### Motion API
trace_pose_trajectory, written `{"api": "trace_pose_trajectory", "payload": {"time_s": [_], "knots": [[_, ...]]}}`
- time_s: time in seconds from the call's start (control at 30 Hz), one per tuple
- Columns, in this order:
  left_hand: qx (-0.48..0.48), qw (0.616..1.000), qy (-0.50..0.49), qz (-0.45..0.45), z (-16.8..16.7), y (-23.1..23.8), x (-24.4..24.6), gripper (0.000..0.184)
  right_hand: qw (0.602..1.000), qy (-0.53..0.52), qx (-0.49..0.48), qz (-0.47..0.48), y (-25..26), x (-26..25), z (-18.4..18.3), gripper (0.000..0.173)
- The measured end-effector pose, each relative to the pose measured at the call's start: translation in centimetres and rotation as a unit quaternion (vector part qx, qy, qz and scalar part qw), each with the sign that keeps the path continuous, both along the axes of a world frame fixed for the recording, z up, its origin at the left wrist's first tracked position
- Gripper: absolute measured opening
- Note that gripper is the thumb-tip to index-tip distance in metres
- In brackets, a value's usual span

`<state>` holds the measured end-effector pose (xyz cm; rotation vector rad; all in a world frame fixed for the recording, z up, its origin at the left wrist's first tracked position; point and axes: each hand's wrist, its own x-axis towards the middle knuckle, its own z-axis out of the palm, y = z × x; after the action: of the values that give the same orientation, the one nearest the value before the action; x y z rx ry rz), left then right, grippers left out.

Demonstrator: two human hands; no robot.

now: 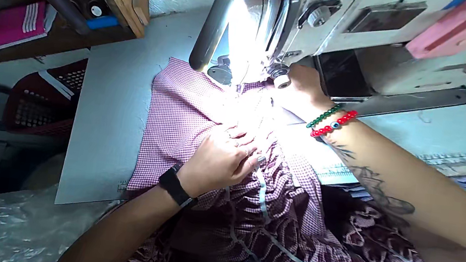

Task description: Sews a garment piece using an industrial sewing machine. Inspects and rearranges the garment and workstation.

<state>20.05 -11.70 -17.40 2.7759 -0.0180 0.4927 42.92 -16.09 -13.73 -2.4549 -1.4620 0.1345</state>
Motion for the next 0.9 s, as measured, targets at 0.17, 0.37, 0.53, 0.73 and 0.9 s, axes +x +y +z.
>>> {"api": "trace_pose_trajectory", "payload": {"time_s": [0.17,0.37,0.53,0.73,0.9], "knots": [[0.009,1.000,-0.003,0.001,0.1,-0.1,0.0,0.034,0.999,0.005,-0.035,0.002,0.9,0.7,0.2,0.030],[0.004,1.000,-0.008,-0.010,0.0,-1.0,-0.6,0.034,0.975,-0.048,0.153,0.153,-5.2,-1.5,-0.9,0.018],[0.018,1.000,-0.008,-0.004,0.1,-1.7,-1.1,0.035,0.962,-0.101,0.106,0.229,-9.5,-2.9,-2.8,0.036],[0.020,1.000,-0.020,-0.003,0.1,-2.2,-1.2,0.033,0.969,-0.121,0.088,0.197,-9.0,-2.0,-2.9,0.037],[0.033,0.999,-0.011,0.006,0.2,-2.4,-1.4,0.034,0.950,-0.108,0.144,0.255,-7.8,-1.9,-3.7,0.041]]}}
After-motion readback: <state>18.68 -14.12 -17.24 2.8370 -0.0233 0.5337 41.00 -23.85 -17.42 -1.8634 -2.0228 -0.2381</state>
